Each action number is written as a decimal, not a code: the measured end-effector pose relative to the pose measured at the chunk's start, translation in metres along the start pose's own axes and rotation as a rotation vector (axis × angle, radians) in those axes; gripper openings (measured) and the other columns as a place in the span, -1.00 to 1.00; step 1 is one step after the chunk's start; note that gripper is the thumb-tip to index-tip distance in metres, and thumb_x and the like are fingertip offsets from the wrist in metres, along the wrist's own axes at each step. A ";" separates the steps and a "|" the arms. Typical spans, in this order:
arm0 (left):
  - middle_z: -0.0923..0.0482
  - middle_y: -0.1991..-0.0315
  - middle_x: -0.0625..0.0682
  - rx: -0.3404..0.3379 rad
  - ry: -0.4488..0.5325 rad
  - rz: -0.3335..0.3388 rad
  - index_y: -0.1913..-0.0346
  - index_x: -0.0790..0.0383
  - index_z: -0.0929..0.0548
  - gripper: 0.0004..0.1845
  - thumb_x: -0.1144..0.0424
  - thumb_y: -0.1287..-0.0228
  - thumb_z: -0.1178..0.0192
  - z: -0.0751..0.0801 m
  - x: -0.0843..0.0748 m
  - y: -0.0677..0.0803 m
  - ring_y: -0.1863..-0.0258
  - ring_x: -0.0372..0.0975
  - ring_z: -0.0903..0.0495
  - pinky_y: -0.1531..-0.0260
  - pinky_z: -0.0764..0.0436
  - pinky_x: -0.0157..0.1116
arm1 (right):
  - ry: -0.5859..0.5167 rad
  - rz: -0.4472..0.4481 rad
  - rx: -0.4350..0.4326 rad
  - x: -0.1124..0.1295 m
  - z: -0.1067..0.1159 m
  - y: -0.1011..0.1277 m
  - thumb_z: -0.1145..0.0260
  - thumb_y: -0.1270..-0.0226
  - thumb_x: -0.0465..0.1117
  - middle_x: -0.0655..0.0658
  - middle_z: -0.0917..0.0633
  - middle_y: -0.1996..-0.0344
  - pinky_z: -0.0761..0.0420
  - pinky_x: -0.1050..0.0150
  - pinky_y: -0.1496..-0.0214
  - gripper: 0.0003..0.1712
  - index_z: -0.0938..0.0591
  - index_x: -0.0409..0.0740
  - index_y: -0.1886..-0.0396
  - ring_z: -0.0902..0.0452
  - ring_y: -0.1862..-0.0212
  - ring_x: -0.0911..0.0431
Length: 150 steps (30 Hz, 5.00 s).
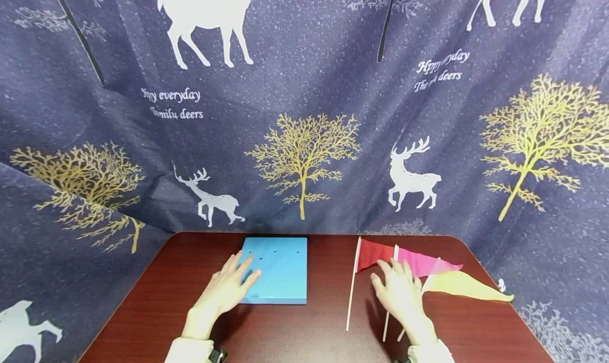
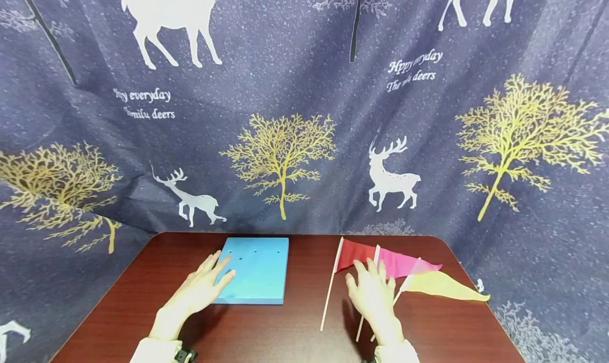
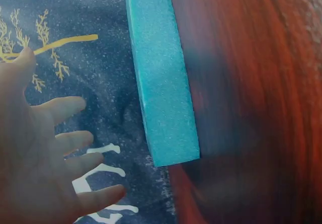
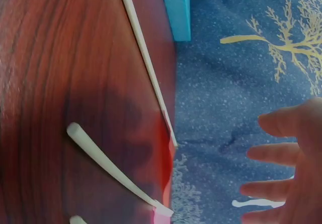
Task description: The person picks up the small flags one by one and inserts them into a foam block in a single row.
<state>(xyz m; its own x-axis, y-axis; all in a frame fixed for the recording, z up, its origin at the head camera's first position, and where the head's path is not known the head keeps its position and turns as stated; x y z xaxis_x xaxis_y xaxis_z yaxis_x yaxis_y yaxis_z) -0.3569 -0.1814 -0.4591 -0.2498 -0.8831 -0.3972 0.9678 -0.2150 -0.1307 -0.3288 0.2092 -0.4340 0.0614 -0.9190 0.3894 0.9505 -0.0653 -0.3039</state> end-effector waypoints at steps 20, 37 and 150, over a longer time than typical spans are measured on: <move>-0.11 -0.47 0.28 0.127 0.097 0.083 -0.40 0.20 -0.42 -0.17 -0.40 -0.36 0.15 -0.030 0.026 -0.007 -0.46 0.16 -0.03 -0.20 -0.10 0.35 | -0.035 0.036 -0.083 0.021 -0.034 -0.003 -0.34 -0.20 -0.13 -0.39 -0.60 -0.01 -0.39 -0.37 0.08 -0.38 -0.51 -0.25 -0.25 -0.39 -0.14 -0.34; -0.21 -0.41 0.31 0.137 0.092 0.046 -0.36 0.25 -0.45 -0.23 -0.13 -0.20 -0.33 -0.031 0.031 -0.006 -0.39 0.21 -0.16 -0.14 -0.20 0.34 | -0.206 -0.034 0.072 0.030 -0.066 -0.016 -0.36 -0.18 -0.21 -0.30 -0.64 0.44 -0.56 -0.17 0.25 -0.69 -0.51 -0.36 0.24 -0.62 0.34 -0.32; -0.24 -0.41 0.27 0.145 0.207 0.039 -0.34 0.28 -0.47 -0.28 -0.01 -0.19 -0.38 -0.041 0.039 -0.003 -0.36 0.20 -0.24 -0.17 -0.25 0.26 | -0.921 0.254 -0.244 0.178 -0.081 -0.074 -0.37 -0.20 -0.37 0.01 -0.71 0.51 -0.62 0.33 0.41 -0.91 -0.60 -0.16 0.38 -0.64 0.51 0.25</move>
<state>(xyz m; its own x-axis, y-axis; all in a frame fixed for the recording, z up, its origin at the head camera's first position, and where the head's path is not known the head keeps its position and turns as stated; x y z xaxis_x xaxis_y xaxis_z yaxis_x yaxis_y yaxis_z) -0.3708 -0.1982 -0.5116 -0.1988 -0.7907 -0.5790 0.9673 -0.2532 0.0136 -0.4132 0.0193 -0.4128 0.5669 -0.2612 0.7812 0.7936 -0.0810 -0.6030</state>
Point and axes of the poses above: each hand's wrist, its own y-axis away from the middle knuckle, its own z-axis out of the back of the hand, x = y × z, the point moved 10 cm from there along -y, towards the middle knuckle
